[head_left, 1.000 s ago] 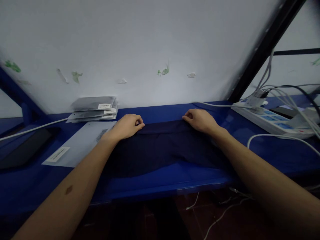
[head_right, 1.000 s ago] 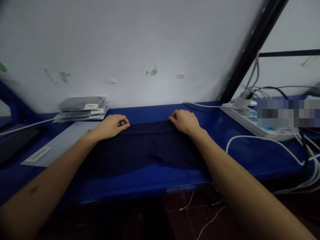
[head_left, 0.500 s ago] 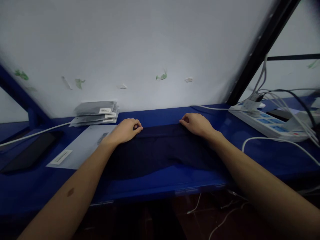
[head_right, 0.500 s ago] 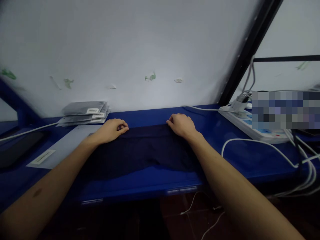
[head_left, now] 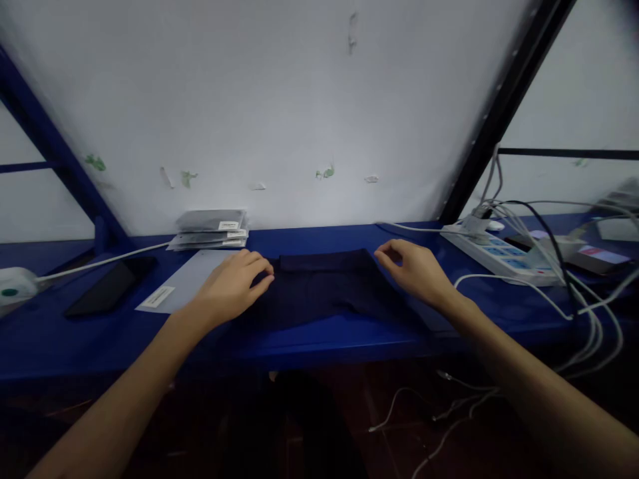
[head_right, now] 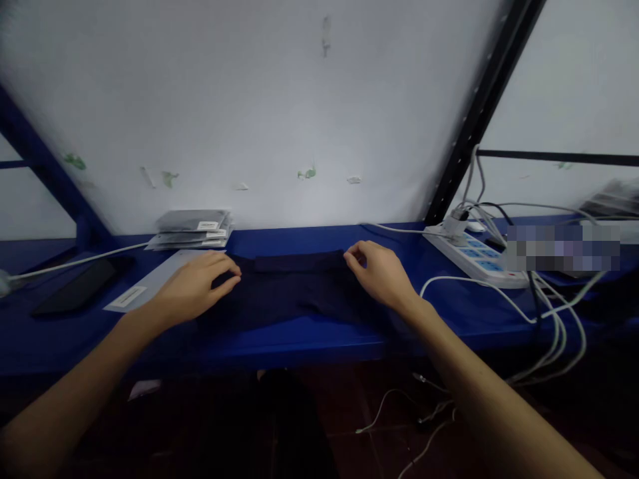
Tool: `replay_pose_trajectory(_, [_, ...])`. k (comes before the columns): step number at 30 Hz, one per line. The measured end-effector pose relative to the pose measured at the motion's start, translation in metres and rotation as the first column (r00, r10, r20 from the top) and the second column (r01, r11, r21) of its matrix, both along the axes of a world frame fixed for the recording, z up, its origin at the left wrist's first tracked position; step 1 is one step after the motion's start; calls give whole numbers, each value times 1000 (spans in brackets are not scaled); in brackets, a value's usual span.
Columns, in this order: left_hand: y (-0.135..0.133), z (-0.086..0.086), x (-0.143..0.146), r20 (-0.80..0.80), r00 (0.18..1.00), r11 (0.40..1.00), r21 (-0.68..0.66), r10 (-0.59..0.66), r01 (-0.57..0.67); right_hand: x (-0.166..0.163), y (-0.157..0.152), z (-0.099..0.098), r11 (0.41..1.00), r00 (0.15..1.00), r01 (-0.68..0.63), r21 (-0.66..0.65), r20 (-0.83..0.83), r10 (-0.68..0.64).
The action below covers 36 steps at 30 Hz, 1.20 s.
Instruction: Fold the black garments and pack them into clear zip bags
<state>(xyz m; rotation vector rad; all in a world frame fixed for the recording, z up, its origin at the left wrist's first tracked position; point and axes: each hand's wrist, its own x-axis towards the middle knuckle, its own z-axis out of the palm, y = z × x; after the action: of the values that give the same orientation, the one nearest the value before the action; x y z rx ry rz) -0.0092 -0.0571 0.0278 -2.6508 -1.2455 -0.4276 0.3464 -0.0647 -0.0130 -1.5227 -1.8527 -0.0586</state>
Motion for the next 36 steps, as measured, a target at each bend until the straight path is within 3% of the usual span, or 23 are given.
replay_pose_trajectory(4, [-29,-7,-29,13,997,997,-18,-75,75,9,-38,8,965,962,-244,-100,104,254])
replay_pose_trajectory(8, [-46,-17,-54,48,994,994,-45,-95,97,17,-64,4,931,912,-291,-219,231,339])
replay_pose_trajectory(12, [-49,-25,-65,23,996,993,-73,-89,91,24,-74,-7,929,874,-284,-237,335,353])
replay_pose_trajectory(22, [-53,-25,-59,78,996,996,-78,-41,48,33,-83,-14,982,866,-137,-131,465,183])
replay_pose_trajectory(26, [-44,-12,-49,175,981,992,-101,88,-71,31,-65,-8,999,934,-2,-53,357,21])
replay_pose_trajectory(31, [-6,-2,-41,273,924,964,-71,266,-256,25,-15,7,996,966,85,-20,245,-78])
replay_pose_trajectory(36, [37,-8,-35,188,906,924,-11,378,-383,13,38,9,987,958,158,-32,249,-145])
